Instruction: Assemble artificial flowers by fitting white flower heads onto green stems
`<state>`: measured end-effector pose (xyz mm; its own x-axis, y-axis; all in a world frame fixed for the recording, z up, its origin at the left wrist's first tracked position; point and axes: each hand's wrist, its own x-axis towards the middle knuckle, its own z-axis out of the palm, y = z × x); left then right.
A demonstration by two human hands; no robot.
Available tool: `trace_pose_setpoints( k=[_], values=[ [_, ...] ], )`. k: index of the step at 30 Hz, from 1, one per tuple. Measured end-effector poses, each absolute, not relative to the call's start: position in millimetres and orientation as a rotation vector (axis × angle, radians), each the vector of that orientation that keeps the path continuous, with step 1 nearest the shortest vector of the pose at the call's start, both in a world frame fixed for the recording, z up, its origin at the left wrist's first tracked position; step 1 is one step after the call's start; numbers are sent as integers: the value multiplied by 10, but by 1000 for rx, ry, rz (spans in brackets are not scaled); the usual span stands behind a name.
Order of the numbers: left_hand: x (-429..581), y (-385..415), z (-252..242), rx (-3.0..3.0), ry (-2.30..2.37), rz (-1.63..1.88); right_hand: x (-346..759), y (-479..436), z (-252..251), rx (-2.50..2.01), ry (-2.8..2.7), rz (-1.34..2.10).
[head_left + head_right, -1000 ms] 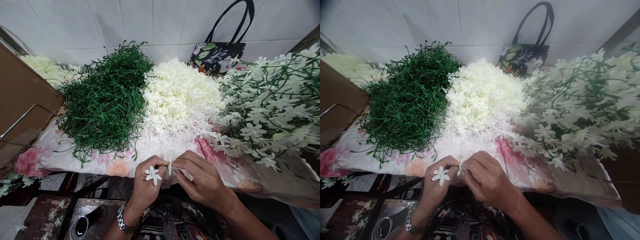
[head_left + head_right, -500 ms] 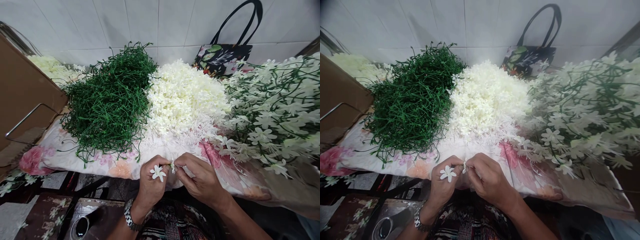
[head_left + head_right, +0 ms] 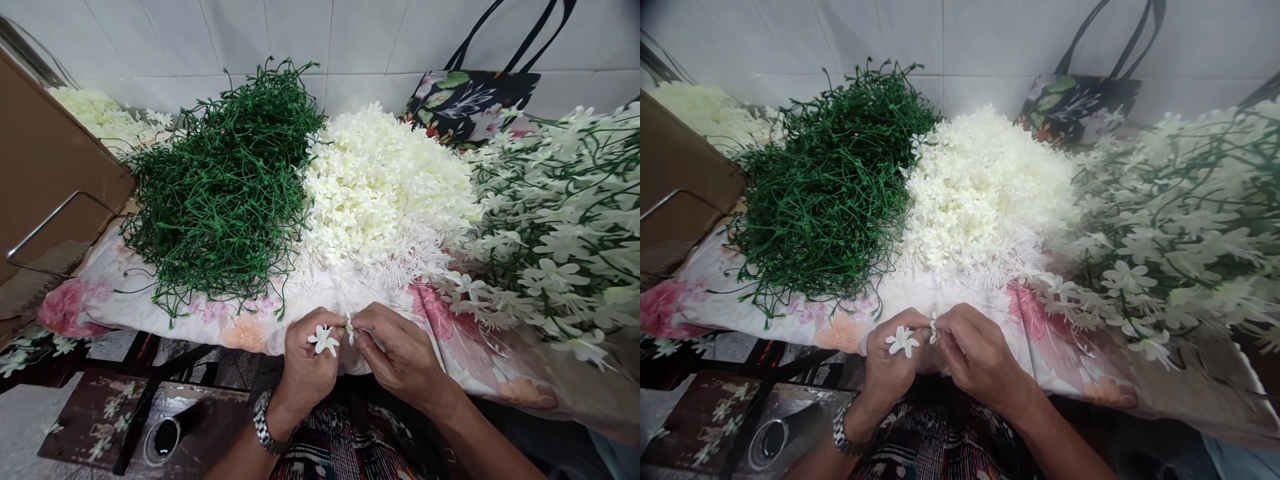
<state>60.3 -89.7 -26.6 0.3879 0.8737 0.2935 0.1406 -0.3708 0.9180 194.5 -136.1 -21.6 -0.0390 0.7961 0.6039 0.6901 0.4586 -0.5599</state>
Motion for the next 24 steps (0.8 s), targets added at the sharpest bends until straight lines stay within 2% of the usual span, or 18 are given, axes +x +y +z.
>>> trace_pose_setpoints(
  k=[24],
  values=[
    [666, -915, -295, 1610, 965, 1019, 1956, -1300, -306, -1236, -1722, 213]
  ],
)
